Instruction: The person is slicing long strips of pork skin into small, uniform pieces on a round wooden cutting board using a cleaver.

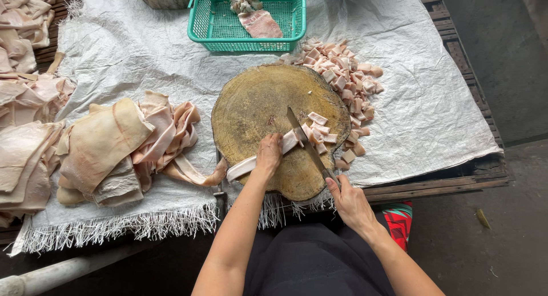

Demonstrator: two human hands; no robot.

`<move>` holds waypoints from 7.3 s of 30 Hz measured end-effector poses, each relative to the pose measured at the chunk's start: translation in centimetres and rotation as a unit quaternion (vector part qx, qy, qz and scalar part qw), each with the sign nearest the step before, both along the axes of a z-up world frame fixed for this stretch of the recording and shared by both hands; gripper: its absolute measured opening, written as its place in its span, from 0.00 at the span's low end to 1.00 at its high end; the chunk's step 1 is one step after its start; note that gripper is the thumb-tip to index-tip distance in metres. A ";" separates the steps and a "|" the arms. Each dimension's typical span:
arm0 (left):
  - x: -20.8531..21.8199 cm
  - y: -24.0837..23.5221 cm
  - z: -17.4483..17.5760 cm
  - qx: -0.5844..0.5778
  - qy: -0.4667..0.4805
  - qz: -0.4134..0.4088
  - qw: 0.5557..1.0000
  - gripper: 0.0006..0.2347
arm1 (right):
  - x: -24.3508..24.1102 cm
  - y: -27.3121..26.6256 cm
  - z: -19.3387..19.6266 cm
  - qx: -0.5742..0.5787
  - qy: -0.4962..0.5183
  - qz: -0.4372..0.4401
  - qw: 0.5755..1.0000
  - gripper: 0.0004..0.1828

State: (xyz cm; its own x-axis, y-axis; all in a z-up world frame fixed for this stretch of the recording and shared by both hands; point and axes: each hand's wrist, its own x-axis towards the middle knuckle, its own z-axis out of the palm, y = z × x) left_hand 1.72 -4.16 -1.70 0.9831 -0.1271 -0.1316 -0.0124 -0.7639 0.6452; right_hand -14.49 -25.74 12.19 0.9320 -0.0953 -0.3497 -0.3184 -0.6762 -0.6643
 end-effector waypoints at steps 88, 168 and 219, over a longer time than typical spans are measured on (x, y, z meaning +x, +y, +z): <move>-3.3 3.3 1.3 -0.013 -0.037 0.006 0.999 0.13 | 3.3 -0.3 -0.7 0.110 0.092 -0.049 0.988 0.31; 1.0 -0.5 -5.5 -0.050 -0.073 0.004 0.996 0.20 | 4.4 1.5 -1.5 -0.007 0.103 0.075 0.992 0.28; -1.3 1.0 -0.6 -0.045 -0.031 0.008 0.998 0.18 | 8.1 5.1 -3.7 -0.041 0.016 0.106 0.993 0.31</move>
